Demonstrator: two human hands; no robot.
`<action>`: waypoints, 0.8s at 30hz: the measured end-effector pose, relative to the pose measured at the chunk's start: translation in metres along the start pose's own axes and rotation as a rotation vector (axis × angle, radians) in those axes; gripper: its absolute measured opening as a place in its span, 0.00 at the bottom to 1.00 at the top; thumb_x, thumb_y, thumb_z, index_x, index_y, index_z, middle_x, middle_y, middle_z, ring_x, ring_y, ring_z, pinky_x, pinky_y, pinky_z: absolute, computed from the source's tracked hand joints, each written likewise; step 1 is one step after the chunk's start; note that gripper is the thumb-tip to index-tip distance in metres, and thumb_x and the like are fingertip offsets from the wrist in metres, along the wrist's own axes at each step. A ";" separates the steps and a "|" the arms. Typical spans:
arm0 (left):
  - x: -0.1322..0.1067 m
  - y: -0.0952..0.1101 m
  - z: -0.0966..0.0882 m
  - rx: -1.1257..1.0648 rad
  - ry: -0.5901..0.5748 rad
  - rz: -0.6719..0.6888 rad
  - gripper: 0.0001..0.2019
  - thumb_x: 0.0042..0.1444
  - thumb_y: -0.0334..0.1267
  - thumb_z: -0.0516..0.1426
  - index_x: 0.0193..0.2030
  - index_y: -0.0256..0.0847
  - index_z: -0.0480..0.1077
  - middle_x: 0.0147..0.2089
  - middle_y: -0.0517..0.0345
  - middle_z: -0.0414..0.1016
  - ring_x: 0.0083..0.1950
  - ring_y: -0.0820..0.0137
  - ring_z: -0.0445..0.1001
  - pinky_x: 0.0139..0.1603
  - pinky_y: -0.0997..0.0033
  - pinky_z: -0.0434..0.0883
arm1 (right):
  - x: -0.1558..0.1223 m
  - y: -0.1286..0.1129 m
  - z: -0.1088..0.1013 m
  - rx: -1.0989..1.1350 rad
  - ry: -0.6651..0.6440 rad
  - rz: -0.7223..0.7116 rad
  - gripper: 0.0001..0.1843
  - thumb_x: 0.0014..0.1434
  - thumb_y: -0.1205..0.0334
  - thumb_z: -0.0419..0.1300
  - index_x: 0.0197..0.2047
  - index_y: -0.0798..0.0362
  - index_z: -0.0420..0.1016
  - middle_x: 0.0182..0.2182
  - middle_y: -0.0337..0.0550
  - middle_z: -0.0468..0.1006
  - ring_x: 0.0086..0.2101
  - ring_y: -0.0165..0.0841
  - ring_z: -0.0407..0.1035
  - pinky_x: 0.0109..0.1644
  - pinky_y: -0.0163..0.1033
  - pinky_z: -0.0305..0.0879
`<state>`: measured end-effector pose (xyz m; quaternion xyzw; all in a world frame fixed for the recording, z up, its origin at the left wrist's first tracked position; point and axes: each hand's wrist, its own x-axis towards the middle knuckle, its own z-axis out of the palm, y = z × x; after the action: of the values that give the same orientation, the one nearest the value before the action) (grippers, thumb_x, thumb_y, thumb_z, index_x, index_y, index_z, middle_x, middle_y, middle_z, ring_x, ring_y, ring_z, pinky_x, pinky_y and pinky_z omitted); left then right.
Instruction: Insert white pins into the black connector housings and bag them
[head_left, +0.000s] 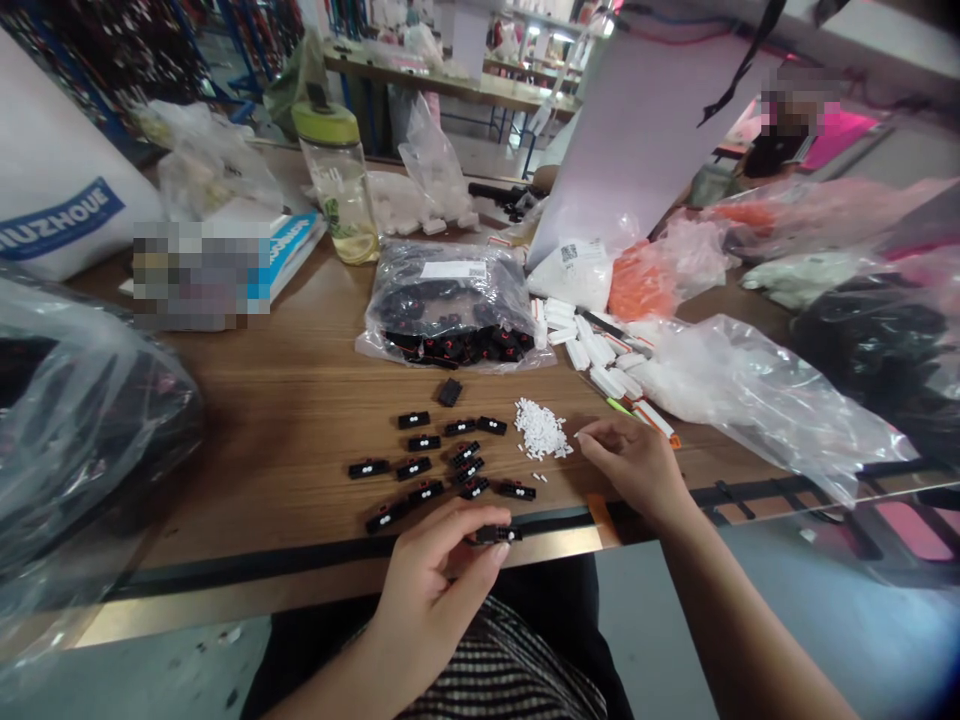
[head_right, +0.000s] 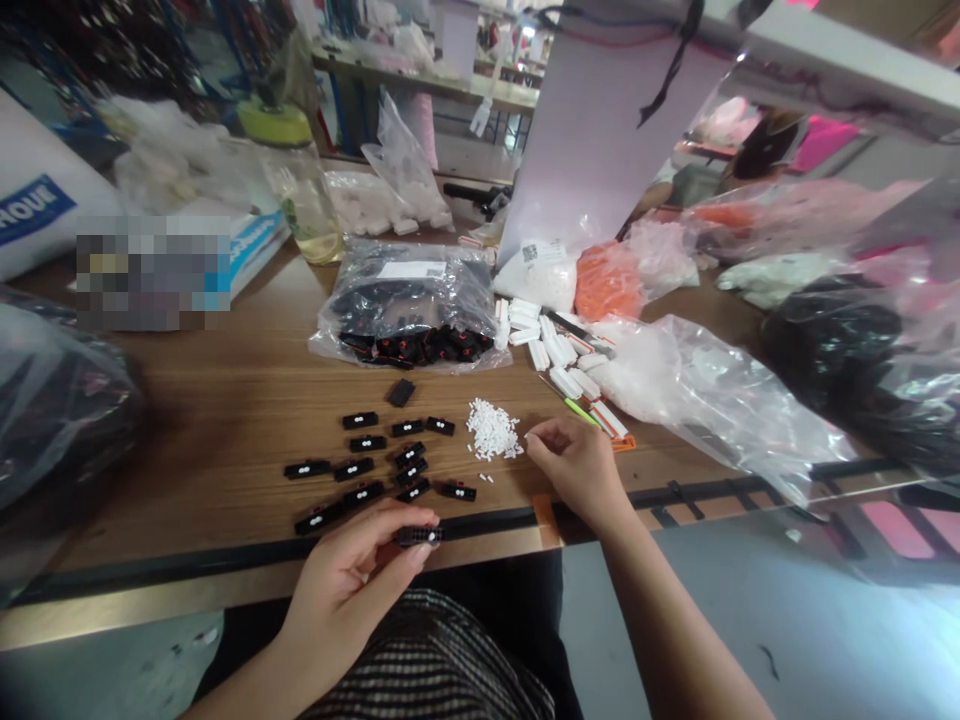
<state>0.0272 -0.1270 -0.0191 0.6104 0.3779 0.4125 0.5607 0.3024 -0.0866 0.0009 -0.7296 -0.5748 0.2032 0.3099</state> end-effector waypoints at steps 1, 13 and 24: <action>0.001 0.001 0.000 -0.001 -0.002 0.002 0.11 0.63 0.34 0.59 0.50 0.48 0.77 0.47 0.55 0.78 0.46 0.68 0.78 0.43 0.72 0.77 | -0.003 -0.007 -0.001 0.033 -0.008 -0.024 0.06 0.52 0.59 0.63 0.27 0.51 0.77 0.25 0.40 0.79 0.27 0.33 0.71 0.33 0.39 0.66; 0.004 0.006 -0.002 0.066 0.023 0.069 0.13 0.61 0.29 0.59 0.50 0.48 0.77 0.44 0.57 0.79 0.43 0.70 0.78 0.39 0.75 0.76 | -0.064 -0.086 0.015 0.208 -0.151 -0.520 0.06 0.55 0.71 0.63 0.31 0.49 0.76 0.26 0.35 0.74 0.30 0.29 0.68 0.39 0.41 0.63; 0.007 0.012 -0.001 0.101 0.053 0.150 0.14 0.58 0.27 0.60 0.48 0.48 0.77 0.42 0.60 0.80 0.42 0.72 0.79 0.42 0.77 0.76 | -0.064 -0.083 0.019 0.194 -0.205 -0.539 0.07 0.55 0.72 0.63 0.33 0.49 0.74 0.28 0.34 0.74 0.31 0.29 0.68 0.41 0.42 0.61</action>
<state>0.0290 -0.1211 -0.0065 0.6533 0.3660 0.4498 0.4867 0.2145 -0.1321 0.0407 -0.4936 -0.7537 0.2401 0.3614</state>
